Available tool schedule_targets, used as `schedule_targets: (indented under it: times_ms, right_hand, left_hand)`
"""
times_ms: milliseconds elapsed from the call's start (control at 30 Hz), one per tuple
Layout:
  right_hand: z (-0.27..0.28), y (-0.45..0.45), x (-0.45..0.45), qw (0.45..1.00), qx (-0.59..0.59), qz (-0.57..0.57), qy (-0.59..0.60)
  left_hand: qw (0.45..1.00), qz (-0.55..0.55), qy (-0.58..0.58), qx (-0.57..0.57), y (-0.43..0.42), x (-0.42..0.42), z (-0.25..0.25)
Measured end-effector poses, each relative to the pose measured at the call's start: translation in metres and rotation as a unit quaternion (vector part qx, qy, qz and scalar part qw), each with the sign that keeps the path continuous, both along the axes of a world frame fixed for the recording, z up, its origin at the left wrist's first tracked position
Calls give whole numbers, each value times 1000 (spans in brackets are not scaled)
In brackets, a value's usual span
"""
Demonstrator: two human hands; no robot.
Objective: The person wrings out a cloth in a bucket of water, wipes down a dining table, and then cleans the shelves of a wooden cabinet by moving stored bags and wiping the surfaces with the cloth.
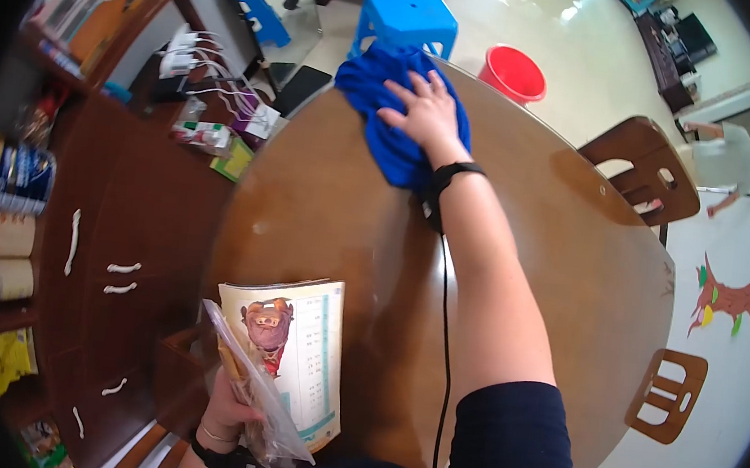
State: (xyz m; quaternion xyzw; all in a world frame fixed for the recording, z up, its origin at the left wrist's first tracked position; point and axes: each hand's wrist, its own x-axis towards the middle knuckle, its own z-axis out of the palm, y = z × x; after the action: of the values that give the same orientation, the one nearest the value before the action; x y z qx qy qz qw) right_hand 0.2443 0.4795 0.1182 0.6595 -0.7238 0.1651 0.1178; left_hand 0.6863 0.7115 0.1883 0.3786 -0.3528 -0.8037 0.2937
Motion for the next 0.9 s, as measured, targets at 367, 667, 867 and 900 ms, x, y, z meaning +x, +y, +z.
schedule_targets:
  times_ms: [367,667,867,900]
  right_hand:
    - [-7,304,-235,977,55,-202,49]
    - [-25,447,-220,886,21,-461,-41]
    - [32,263,-53,989,39,38,-140]
    - [35,254,-18,988,18,67,-137]
  left_hand:
    - [987,-31,-115,-105,-34,-42,-23]
    - [996,-49,-30,-75,-10,-38,4]
    - [994,-58,9,-89,23,-64,28]
    - [992,-74,36,-91,30,-78,37]
